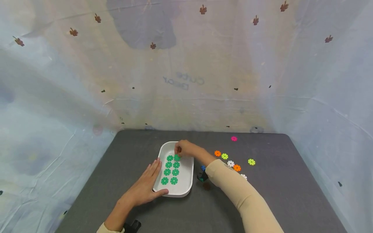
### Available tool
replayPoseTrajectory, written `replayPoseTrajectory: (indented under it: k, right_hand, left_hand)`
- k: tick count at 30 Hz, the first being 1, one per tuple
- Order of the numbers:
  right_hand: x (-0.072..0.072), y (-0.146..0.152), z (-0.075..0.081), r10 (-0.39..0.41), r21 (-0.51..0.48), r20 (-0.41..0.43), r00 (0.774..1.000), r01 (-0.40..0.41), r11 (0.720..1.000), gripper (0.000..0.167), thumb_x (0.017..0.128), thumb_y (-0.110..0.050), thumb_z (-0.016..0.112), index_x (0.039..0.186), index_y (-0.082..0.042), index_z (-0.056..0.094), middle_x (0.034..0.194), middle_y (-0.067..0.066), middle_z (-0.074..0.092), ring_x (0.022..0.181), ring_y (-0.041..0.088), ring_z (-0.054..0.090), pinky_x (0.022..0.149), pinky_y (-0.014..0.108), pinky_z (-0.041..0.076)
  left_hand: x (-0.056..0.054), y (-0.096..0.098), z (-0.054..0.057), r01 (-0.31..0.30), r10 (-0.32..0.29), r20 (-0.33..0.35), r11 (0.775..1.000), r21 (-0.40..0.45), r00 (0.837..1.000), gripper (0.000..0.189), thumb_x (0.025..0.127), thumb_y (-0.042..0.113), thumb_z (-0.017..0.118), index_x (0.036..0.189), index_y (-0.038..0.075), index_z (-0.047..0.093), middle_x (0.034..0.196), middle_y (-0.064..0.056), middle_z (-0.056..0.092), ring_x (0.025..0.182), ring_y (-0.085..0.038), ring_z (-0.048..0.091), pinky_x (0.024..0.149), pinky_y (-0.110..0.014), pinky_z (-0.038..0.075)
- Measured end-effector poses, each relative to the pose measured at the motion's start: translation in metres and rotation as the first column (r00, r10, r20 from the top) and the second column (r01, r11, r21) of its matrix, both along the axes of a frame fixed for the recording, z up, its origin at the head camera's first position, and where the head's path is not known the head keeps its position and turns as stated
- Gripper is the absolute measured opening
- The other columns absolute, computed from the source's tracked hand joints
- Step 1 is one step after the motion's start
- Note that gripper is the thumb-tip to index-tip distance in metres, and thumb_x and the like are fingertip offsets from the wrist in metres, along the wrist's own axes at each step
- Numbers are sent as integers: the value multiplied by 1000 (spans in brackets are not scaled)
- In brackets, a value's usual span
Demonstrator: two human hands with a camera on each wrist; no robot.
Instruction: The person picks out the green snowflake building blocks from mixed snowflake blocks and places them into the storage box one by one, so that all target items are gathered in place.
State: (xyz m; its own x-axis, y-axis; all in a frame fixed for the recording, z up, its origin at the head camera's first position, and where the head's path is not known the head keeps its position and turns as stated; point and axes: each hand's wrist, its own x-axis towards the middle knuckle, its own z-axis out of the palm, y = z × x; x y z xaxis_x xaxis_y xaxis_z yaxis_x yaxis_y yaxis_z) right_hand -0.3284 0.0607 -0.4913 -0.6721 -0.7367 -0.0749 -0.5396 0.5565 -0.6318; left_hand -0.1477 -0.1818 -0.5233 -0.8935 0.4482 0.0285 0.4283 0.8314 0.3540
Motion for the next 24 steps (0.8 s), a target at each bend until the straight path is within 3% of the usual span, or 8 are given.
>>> replayPoseTrajectory:
  k: [16,24]
  right_hand:
    - [5,-3,-5,-33,38,-69,997,36,999,8,98,3,74,105,0,75,100,10,73,88,16,65,80,29,58]
    - [10,9,7,-37,-44,-101,994,33,998,9,101,-3,73,110,-1,76,99,3,73,91,15,68,84,29,59]
  left_hand:
    - [0,-2,-1,12,-12,0,1000,-1,1000,122,95,80,58,171,1,5,180,-14,-1,167,-27,2,135,-52,11]
    - [-1,-5,-4,1,-1,-6,1000,-8,1000,123,94,81,59,171,1,8,180,-14,1,167,-28,3,135,-52,13]
